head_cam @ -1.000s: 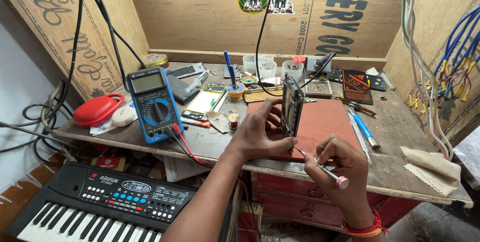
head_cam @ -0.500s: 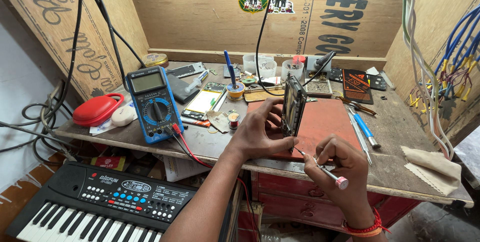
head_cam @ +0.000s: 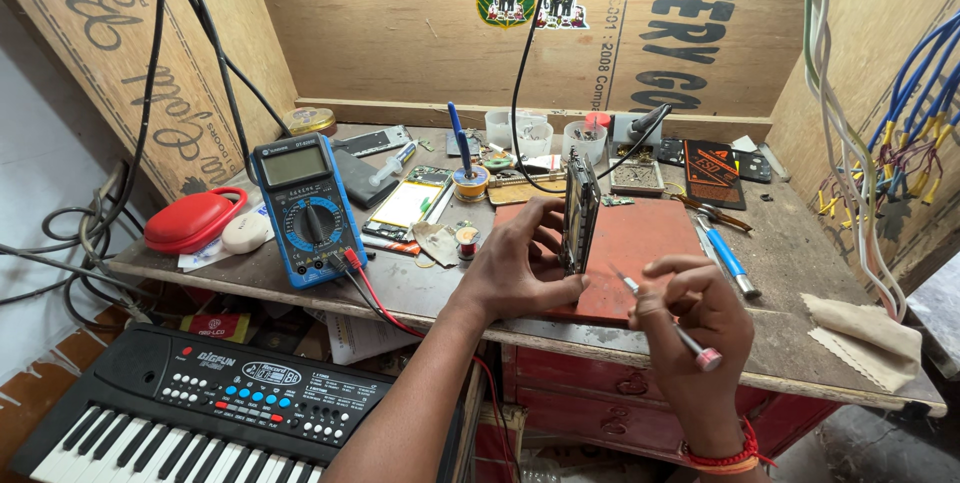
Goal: The person repairs a disassembled smartphone at a workbench. They use a screwdriver to work on the phone's internal components, hold the phone frame up to view it, and continue manipulating the board and screws with the screwdriver by hand.
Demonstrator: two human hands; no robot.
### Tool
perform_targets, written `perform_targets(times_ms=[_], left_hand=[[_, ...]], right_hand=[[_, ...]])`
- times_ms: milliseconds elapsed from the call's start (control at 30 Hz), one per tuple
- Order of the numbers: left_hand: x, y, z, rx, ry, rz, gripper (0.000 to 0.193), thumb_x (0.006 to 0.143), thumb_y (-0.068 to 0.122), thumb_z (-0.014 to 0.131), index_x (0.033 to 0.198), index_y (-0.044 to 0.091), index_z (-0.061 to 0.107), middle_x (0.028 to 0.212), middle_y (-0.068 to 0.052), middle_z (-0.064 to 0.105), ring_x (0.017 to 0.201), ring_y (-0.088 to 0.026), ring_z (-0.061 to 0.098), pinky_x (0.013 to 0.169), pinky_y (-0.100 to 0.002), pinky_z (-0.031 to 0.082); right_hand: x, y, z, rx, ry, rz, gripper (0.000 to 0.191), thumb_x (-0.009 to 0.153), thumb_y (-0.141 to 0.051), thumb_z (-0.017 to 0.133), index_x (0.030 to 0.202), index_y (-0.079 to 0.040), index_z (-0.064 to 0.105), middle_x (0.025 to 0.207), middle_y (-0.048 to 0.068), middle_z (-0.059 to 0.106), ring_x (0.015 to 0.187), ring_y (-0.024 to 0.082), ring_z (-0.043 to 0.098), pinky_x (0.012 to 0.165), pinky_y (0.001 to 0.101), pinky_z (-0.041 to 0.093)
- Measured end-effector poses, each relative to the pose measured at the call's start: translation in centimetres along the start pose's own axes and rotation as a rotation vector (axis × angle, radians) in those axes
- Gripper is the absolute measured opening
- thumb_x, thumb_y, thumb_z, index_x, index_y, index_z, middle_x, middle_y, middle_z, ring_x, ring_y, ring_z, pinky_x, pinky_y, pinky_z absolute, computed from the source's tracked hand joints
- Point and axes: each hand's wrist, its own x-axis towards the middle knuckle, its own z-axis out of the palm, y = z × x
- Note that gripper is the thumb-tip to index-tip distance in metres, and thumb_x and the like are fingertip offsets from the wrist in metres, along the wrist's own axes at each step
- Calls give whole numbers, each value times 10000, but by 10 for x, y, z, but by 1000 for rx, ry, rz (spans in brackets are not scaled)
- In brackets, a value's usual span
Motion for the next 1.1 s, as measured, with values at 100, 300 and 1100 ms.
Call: perform_targets(times_ms=[100,300,1100], left_hand=[[-1,1,-1,-7,8,31,783,706,361,839,1376,78,550,1135,-85,726,964,-182,763,829,-321,659],[0,3,-2,-35,-9,46,833,699,374,850,1419,90,543,1228,-95,738,959,-183,773,824,-315,649],[0,-2,-3,-55,-57,112,881,740,322,837,1542,162,509,1327,-71,743,1166,-160,742,893,-304,612]], right_hand=[[2,-5,1,53,13,68,112,1005,-82,600,1079,-43,527,1190,86,689,845,116,755,696,241,607],[15,-10,5,-295,-89,109,260,984,-107,654,1225,-11,682,1150,130,775,986,158,763,822,284,603],[24,-14,4,-183,-297,280,388,834,-72,778,1212,4,736,1144,76,793,923,111,736,797,260,619]])
